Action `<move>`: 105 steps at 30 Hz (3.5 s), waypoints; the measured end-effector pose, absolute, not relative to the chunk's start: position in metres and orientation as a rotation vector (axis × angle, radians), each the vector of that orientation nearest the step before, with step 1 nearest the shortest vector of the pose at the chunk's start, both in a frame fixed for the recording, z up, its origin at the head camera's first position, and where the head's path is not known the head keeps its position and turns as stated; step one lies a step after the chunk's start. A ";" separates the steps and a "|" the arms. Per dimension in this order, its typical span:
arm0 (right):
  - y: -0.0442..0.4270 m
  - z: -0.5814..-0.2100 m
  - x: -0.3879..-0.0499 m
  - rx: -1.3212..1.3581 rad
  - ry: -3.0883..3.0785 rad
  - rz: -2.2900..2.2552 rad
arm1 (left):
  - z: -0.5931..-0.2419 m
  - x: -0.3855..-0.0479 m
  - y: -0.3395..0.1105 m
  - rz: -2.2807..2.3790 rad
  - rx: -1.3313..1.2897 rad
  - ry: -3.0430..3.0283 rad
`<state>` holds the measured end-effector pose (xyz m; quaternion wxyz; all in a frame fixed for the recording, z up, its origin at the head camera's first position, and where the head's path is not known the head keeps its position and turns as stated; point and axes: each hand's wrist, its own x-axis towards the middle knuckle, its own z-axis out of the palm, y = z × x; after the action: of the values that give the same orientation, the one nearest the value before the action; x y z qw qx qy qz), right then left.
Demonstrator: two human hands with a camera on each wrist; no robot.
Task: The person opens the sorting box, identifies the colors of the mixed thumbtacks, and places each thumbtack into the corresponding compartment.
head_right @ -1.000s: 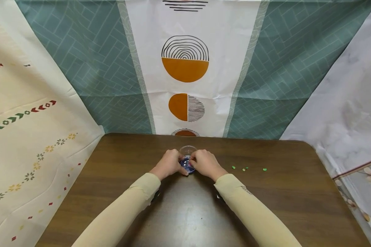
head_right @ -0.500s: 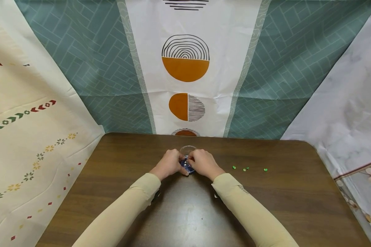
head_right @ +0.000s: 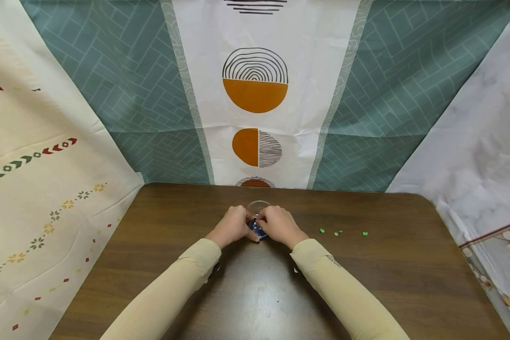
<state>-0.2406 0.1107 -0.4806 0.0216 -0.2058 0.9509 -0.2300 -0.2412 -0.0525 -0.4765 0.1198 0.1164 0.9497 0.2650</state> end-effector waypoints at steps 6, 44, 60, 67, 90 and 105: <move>0.115 -0.477 -0.240 -0.622 2.938 -0.734 | -0.478 -0.242 -0.052 0.770 0.346 2.794; 0.281 -0.464 -0.233 -0.272 3.031 -0.536 | -0.478 -0.241 -0.052 0.776 0.355 2.790; 0.282 -0.471 -0.224 -0.289 2.843 -0.564 | -0.478 -0.241 -0.053 0.801 0.366 2.789; 0.281 -0.474 -0.222 -0.314 2.878 -0.552 | -0.479 -0.242 -0.053 0.784 0.357 2.787; 0.275 -0.470 -0.220 -0.282 2.896 -0.489 | -0.482 -0.243 -0.054 0.798 0.370 2.788; 0.275 -0.462 -0.222 -0.289 2.869 -0.615 | -0.480 -0.242 -0.053 0.805 0.354 2.784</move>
<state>-0.2221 0.2750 -0.4619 0.0966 -0.0976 0.9686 -0.2075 -0.2418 -0.0530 -0.4805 0.1110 0.1207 0.9477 0.2739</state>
